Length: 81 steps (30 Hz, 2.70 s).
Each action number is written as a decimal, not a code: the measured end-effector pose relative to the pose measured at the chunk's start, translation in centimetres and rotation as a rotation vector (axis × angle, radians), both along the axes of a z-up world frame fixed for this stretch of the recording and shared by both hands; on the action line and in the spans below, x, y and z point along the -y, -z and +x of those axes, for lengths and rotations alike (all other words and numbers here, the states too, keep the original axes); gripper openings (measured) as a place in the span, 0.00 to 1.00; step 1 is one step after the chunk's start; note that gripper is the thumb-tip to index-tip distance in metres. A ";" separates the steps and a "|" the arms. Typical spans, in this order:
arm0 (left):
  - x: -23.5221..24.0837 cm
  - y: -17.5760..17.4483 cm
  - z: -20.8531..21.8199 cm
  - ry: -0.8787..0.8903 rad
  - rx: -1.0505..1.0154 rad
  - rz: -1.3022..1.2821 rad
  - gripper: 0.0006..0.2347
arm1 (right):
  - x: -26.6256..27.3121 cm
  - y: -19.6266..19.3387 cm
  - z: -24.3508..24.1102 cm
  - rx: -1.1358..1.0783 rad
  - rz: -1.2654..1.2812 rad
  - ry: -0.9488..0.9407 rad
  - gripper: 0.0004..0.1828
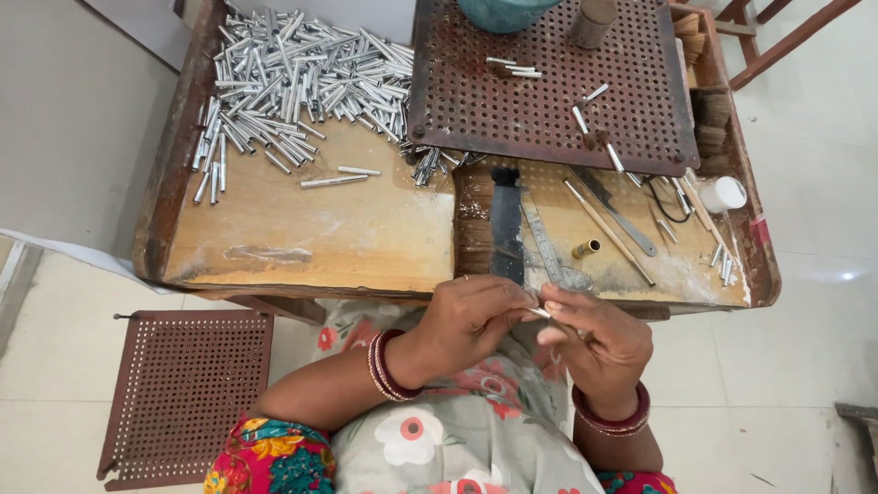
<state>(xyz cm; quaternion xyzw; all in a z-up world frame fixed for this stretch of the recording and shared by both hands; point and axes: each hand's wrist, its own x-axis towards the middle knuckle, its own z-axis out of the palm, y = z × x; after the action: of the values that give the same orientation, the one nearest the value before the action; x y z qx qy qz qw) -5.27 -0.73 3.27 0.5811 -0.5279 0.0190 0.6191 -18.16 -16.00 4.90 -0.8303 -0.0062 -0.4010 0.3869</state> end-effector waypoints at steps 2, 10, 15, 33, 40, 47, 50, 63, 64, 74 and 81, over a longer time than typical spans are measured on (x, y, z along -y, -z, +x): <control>0.0 0.1 -0.1 -0.030 0.000 -0.018 0.07 | -0.9 -2.2 0.7 -0.029 0.143 -0.095 0.24; 0.3 0.6 -0.1 -0.067 -0.035 -0.030 0.06 | 3.1 6.9 -1.7 0.016 0.275 0.007 0.13; 0.6 0.9 0.3 -0.029 -0.137 -0.018 0.06 | 0.2 3.2 1.3 0.244 0.080 -0.073 0.36; 2.6 4.1 -0.9 0.351 -0.745 -0.118 0.06 | 0.6 8.3 -0.6 0.234 0.565 -0.257 0.12; 2.1 4.1 0.6 0.256 -0.730 -0.294 0.04 | 8.3 2.9 2.9 -0.010 -0.260 0.539 0.08; 1.6 4.2 2.1 0.162 -0.934 -0.346 0.05 | 5.6 1.4 -0.6 -0.148 -0.545 0.624 0.06; 1.4 4.2 1.8 0.155 -0.989 -0.353 0.06 | 2.1 2.2 -3.0 -0.081 -0.270 0.462 0.05; 1.9 5.1 1.1 0.190 -0.945 -0.352 0.06 | -1.0 2.2 -2.1 -0.069 -0.234 0.392 0.08; 1.9 5.2 1.1 0.191 -0.948 -0.350 0.06 | -0.7 2.4 -2.0 -0.071 -0.234 0.394 0.08; 1.4 2.9 0.5 0.106 -0.729 -0.271 0.05 | 6.7 2.4 0.1 -0.254 -0.175 0.527 0.08; 0.7 0.2 -0.9 0.125 -0.280 -0.183 0.07 | 0.8 3.9 -0.7 -0.018 0.125 -0.107 0.21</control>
<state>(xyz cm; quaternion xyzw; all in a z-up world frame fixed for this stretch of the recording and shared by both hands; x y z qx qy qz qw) -6.20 -1.43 3.05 0.4850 -0.4676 -0.0527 0.7371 -18.90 -16.85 1.05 -0.8065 -0.0221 -0.3720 0.4590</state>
